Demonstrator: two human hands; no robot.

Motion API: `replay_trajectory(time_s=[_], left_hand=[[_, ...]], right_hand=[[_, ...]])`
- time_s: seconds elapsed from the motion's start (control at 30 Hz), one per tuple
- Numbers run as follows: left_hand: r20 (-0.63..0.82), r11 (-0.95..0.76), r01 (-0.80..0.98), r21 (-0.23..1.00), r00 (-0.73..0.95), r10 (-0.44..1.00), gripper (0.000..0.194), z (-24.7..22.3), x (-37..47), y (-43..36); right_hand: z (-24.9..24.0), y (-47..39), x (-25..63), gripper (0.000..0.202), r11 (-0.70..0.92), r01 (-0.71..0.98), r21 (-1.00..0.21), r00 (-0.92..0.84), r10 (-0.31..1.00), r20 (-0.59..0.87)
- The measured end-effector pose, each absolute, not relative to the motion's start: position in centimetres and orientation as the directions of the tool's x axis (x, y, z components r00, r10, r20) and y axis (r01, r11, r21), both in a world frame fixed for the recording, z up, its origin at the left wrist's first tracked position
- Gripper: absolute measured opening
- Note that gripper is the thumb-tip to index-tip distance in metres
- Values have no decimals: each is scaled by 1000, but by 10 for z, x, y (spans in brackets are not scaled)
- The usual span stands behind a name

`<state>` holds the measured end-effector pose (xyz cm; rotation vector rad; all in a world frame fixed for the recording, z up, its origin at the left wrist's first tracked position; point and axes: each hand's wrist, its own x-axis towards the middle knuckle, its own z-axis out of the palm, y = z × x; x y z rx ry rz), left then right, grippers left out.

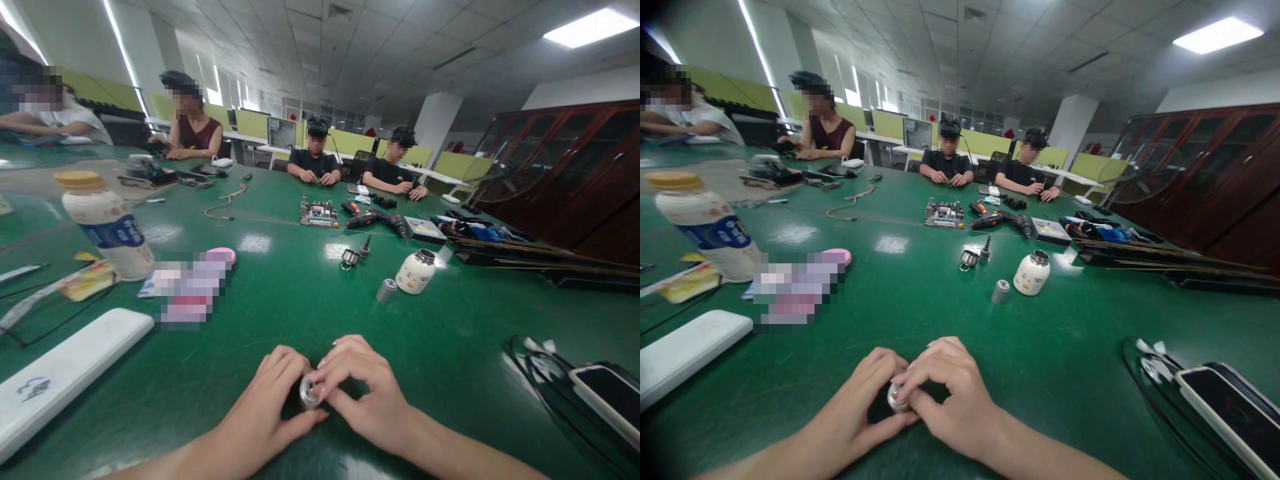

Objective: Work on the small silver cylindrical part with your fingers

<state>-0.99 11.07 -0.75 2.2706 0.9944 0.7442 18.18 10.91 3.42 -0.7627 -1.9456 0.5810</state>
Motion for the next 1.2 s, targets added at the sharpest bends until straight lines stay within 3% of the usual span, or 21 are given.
replay_trajectory(time_s=[0.47, 0.73, 0.97, 1.07, 1.2], left_hand=[[235, -556, 463, 690, 583, 778, 16, -4, -11, 110], [250, -564, 453, 690, 583, 773, 11, -2, -10, 110], [250, -569, 460, 682, 584, 772, 22, -2, -11, 110], [234, -562, 473, 679, 587, 775, 22, -3, -12, 109], [208, -535, 489, 689, 574, 792, 23, -4, -12, 109]], right_hand=[[37, 112, 183, 13, 608, 352, -712, -374, 788, 489], [36, 106, 182, 17, 640, 259, -723, -427, 748, 508], [30, 123, 189, 22, 588, 184, -788, -196, 807, 557], [20, 140, 202, 19, 480, 255, -839, -164, 877, 452], [0, 155, 217, 17, 393, 414, -821, -309, 909, 279]])
